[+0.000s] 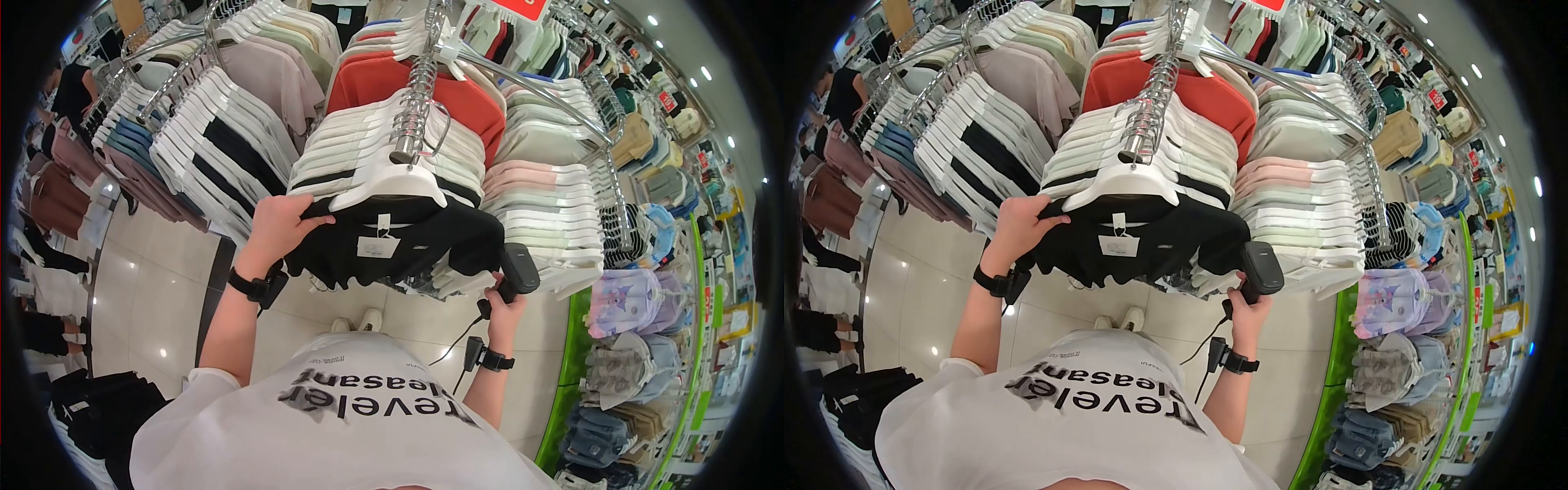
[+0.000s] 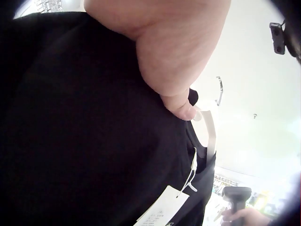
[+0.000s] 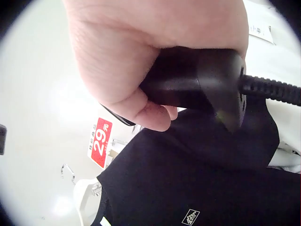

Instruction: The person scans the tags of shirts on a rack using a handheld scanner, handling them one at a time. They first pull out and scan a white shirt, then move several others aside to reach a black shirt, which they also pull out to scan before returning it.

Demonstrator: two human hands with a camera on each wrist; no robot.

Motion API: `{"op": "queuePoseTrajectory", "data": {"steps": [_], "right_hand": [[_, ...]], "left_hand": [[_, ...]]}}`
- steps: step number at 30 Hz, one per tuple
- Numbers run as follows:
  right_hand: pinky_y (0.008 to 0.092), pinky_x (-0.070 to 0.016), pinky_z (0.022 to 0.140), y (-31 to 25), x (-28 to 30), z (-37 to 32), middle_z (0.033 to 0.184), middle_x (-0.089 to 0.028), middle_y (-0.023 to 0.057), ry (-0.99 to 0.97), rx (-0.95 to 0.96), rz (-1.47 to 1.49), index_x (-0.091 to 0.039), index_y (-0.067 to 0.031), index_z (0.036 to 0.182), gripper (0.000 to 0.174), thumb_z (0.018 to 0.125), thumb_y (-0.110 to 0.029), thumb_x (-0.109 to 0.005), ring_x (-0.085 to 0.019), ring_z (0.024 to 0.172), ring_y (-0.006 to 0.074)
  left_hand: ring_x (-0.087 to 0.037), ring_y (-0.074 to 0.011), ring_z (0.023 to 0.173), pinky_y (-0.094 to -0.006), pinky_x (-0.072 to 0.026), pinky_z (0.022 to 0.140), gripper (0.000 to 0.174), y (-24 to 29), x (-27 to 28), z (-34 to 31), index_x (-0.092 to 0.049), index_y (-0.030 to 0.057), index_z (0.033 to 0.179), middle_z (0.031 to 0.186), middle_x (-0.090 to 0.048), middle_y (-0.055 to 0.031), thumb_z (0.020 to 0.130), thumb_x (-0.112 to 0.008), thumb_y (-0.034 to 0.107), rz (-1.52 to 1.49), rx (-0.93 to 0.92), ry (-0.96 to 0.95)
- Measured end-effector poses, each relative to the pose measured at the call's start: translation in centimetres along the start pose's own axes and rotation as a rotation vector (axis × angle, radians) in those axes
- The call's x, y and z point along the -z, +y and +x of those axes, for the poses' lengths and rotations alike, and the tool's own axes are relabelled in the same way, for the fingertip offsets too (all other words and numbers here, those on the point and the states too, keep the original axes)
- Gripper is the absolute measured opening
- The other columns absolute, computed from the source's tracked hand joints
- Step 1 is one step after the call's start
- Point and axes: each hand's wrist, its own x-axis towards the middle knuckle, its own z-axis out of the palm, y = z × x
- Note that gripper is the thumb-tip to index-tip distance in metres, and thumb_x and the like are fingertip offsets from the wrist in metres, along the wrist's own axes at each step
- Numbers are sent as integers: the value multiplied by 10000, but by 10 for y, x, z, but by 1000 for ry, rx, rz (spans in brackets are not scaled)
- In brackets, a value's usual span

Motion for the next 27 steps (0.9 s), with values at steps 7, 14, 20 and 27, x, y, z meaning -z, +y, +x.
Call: {"op": "queuePoseTrajectory", "data": {"steps": [7,14,20,27], "right_hand": [[261,-477,763,-25,0,22,1017,-690,40,-33,83,32,-716,27,1155,380,782,91,-685,-580,846,91],[298,-522,876,-19,11,51,1240,-717,96,-188,157,-54,-636,-24,1320,542,794,103,-678,-644,1026,141],[295,-511,892,-25,7,64,1153,-719,66,-237,145,48,-667,1,1240,520,737,124,-704,-646,983,146],[315,-495,958,-2,12,82,1162,-683,52,-236,156,103,-623,-6,1283,583,723,134,-702,-626,1059,166]], "left_hand": [[-535,-401,625,-413,-417,553,415,11,12,16,-646,26,817,650,-540,-185,779,-877,368,-41,57,-24],[-568,-407,629,-434,-438,548,474,20,8,25,-610,33,752,624,-549,-181,793,-855,436,-38,55,0],[-562,-413,627,-439,-432,550,487,24,8,28,-604,21,742,620,-536,-189,796,-854,435,-32,70,-11],[-542,-416,647,-421,-434,567,431,27,11,31,-652,7,813,662,-553,-196,785,-868,378,-43,87,-20]]}}
